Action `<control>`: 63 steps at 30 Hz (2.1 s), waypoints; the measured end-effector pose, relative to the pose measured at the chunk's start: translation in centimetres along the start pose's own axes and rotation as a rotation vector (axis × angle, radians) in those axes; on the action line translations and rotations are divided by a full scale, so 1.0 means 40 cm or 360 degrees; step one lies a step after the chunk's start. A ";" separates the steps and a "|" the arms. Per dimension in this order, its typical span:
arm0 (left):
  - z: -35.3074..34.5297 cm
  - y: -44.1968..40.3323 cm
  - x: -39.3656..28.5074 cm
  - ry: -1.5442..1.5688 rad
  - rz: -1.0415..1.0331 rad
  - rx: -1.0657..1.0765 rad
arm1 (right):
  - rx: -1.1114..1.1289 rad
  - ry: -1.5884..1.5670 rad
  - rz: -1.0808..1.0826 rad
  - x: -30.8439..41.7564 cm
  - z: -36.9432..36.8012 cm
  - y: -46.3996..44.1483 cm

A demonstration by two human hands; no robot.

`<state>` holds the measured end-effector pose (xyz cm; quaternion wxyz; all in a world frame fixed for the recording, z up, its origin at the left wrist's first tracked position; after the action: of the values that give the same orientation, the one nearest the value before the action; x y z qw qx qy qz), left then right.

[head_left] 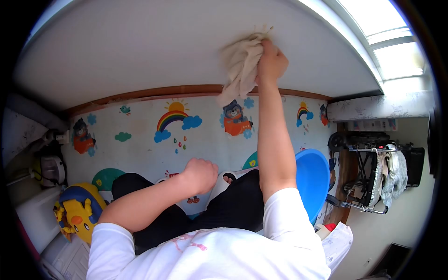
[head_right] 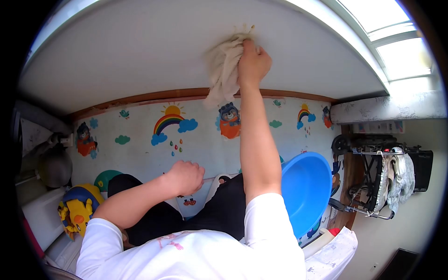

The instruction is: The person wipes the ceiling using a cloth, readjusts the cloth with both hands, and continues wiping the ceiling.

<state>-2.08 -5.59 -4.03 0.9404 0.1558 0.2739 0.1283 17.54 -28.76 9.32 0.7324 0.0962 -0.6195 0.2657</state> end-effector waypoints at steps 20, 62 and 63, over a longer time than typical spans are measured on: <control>-0.009 0.001 -0.023 -0.0015 0.0033 0.0145 | 0.0093 0.0093 -0.0042 -0.056 -0.021 -0.023; -0.005 0.006 -0.036 0.0080 0.0019 0.0132 | -0.0004 -0.0651 0.0177 0.141 0.023 0.008; -0.009 0.007 -0.036 0.0109 0.0019 0.0170 | -0.0039 -0.0498 0.0183 0.134 0.023 0.004</control>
<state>-3.52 -5.73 -3.54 0.9200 0.2029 0.3113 0.1244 17.16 -27.60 14.63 0.6117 0.0918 -0.7336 0.2814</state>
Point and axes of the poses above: each hand's wrist, its own y-axis away from the middle knuckle, its own z-axis out of the back of the hand, x = y × z, the point moved 9 cm from there along -y, towards the middle knuckle, and after that the axes turned 6 degrees about -z, right-handed, at the moved point
